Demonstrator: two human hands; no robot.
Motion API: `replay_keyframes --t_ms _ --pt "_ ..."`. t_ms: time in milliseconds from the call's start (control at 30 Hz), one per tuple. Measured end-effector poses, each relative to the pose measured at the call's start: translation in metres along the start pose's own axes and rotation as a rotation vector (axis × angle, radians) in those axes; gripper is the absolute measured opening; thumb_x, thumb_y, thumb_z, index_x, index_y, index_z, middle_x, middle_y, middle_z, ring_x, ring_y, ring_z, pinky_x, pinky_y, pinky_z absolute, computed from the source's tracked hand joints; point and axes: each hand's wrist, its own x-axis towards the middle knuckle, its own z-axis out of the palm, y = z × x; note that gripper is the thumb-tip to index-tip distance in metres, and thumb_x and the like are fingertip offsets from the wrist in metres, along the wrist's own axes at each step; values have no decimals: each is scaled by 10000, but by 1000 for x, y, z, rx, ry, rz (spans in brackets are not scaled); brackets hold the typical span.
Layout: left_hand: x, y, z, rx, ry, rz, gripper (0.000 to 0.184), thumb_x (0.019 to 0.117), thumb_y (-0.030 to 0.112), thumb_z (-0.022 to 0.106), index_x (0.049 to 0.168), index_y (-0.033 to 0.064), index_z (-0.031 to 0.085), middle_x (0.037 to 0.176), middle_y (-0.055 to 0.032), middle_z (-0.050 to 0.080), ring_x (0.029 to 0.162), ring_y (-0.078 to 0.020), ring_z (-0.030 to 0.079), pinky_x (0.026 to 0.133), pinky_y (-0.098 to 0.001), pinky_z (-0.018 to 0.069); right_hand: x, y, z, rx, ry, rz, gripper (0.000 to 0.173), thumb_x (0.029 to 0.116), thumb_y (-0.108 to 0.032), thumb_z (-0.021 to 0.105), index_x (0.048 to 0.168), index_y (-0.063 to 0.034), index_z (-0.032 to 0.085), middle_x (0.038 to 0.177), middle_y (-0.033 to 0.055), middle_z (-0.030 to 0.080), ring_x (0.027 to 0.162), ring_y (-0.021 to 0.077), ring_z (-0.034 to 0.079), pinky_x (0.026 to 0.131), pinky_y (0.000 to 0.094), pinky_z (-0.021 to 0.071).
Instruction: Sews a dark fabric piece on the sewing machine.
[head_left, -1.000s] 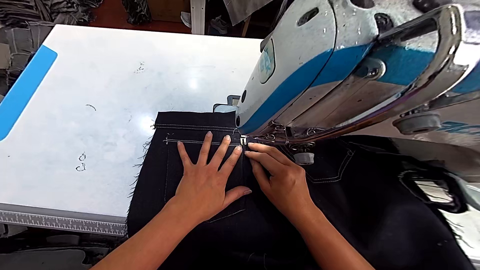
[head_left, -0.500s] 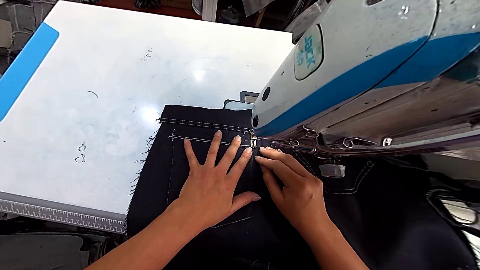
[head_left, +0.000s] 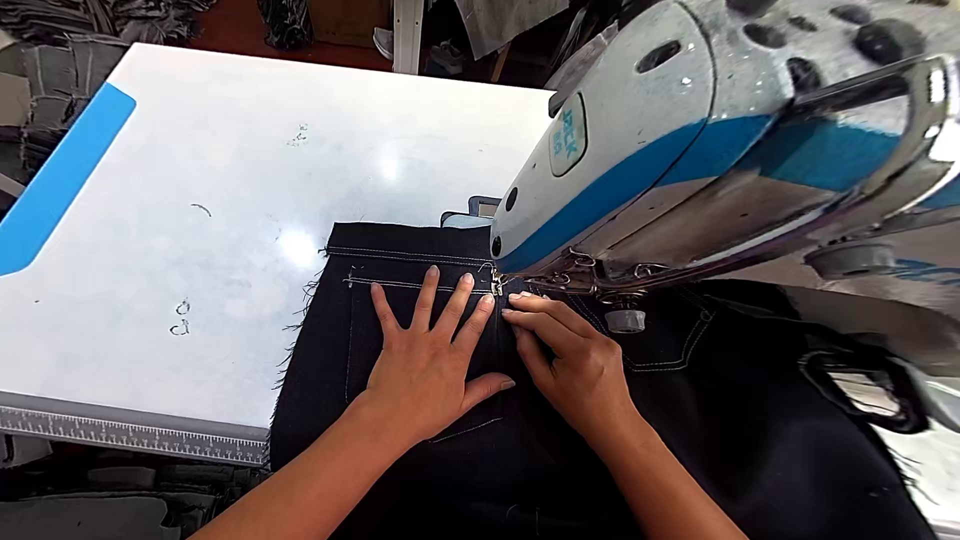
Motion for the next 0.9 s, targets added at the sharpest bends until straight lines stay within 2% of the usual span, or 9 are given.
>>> replay_keyframes --t_ms 133,200,267,367,467,633,733,833,900 --pt "-2 -1 0 -1 4 3 852 936 783 342 1584 234 409 1664 -94 327 1540 -471 189 1040 -879 62 -1 0 -1 23 -3 4 241 984 -110 567 1091 -77 779 1243 97 729 1181 212 689 959 323 564" --pt "-2 -1 0 -15 -3 3 776 987 724 304 1590 244 397 1672 -85 310 1548 -459 174 1054 -871 45 -7 -12 -12 -7 0 63 244 998 -158 577 1119 -65 766 1233 102 728 1148 231 696 948 346 566" --pt "-1 -2 0 -35 -10 6 653 1058 600 257 1590 250 399 1679 -72 300 1552 -454 164 1053 -872 43 -20 -34 -24 -53 34 143 247 992 -214 567 1043 -56 750 1038 89 726 970 241 681 822 375 552" --pt "-1 -4 -1 -62 -30 8 562 1098 462 247 1599 244 381 1690 -54 273 1560 -446 131 1049 -872 36 -44 -67 -27 -97 -71 304 429 1003 -471 542 909 -86 707 780 27 635 615 157 614 519 341 519" --pt "-1 -6 -3 -106 -22 19 549 1100 428 262 1600 235 379 1694 -53 265 1566 -432 122 1060 -862 18 -48 -83 -16 -194 -127 353 579 943 -620 537 822 -73 683 696 41 592 538 194 595 455 361 473" --pt "-3 -10 -4 -235 18 6 553 1105 414 267 1586 180 407 1669 -20 331 1568 -400 155 1077 -848 -17 -39 -91 -8 -155 -155 348 445 963 -466 592 753 -77 645 650 36 553 537 193 590 454 359 460" --pt "-5 -14 -1 -306 66 13 550 1104 418 262 1565 181 447 1639 -19 389 1563 -392 185 1086 -841 -27 -32 -96 -19 202 -275 606 390 1029 -421 556 819 -105 647 653 -24 551 560 94 546 523 277 444" --pt "-6 -15 -2 -297 58 26 539 1092 492 244 1545 313 476 1641 -31 385 1558 -420 176 1073 -853 -34 -20 -96 -32 743 -411 958 314 1084 -312 514 885 -100 632 634 -38 610 436 18 517 421 167 428" --pt "-6 -15 1 -240 51 51 522 1076 551 252 1506 403 508 1653 -47 361 1555 -445 163 1061 -869 -11 -20 -91 -33 661 -484 927 341 1086 -319 504 877 -91 648 622 -45 582 442 25 502 439 184 426"
